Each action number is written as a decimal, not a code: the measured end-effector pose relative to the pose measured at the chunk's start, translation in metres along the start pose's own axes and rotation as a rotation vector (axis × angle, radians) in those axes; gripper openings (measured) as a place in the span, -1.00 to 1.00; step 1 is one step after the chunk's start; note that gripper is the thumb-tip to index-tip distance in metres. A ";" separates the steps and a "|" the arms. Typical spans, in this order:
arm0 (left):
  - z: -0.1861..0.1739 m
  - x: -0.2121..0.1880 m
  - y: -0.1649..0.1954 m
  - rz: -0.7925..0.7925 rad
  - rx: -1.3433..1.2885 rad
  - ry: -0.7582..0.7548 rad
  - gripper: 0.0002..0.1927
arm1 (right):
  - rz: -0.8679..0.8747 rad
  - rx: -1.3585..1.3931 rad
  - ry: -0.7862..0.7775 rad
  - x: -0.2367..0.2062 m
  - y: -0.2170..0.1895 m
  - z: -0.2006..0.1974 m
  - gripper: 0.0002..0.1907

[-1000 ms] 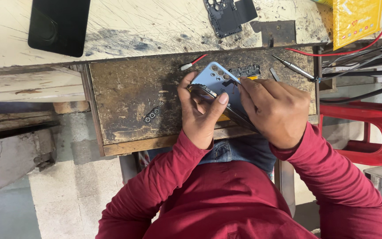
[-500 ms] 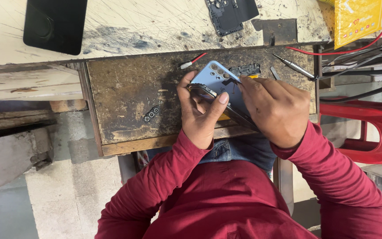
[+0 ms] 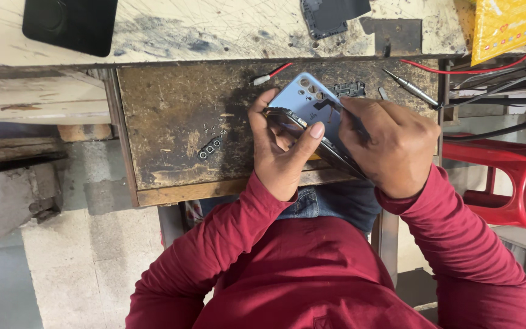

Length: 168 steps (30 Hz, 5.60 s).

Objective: The person assembles a smartphone by connecting a new display to the motherboard, installing the battery, and attaching the back cover. They then connect a charging cable to test the device.

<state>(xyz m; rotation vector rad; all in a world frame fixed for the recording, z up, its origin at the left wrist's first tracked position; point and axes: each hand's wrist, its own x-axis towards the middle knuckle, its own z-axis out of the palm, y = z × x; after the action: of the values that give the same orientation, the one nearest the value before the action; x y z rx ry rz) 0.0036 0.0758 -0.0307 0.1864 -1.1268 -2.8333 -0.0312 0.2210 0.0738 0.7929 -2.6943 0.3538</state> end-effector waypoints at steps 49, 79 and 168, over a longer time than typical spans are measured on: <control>0.000 -0.002 0.001 -0.029 0.024 -0.009 -0.21 | -0.086 -0.002 0.057 0.001 0.001 0.004 -0.82; 0.001 -0.003 0.002 -0.043 0.002 0.004 -0.22 | -0.079 0.014 0.038 0.013 -0.011 -0.001 -0.83; 0.000 0.001 -0.011 0.003 -0.028 0.064 -0.23 | -0.129 0.014 0.029 0.020 -0.008 -0.006 -0.85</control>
<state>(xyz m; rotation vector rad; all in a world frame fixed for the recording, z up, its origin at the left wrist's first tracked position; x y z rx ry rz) 0.0025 0.0839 -0.0381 0.2703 -1.0739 -2.8167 -0.0412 0.2066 0.0874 0.9518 -2.6005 0.3507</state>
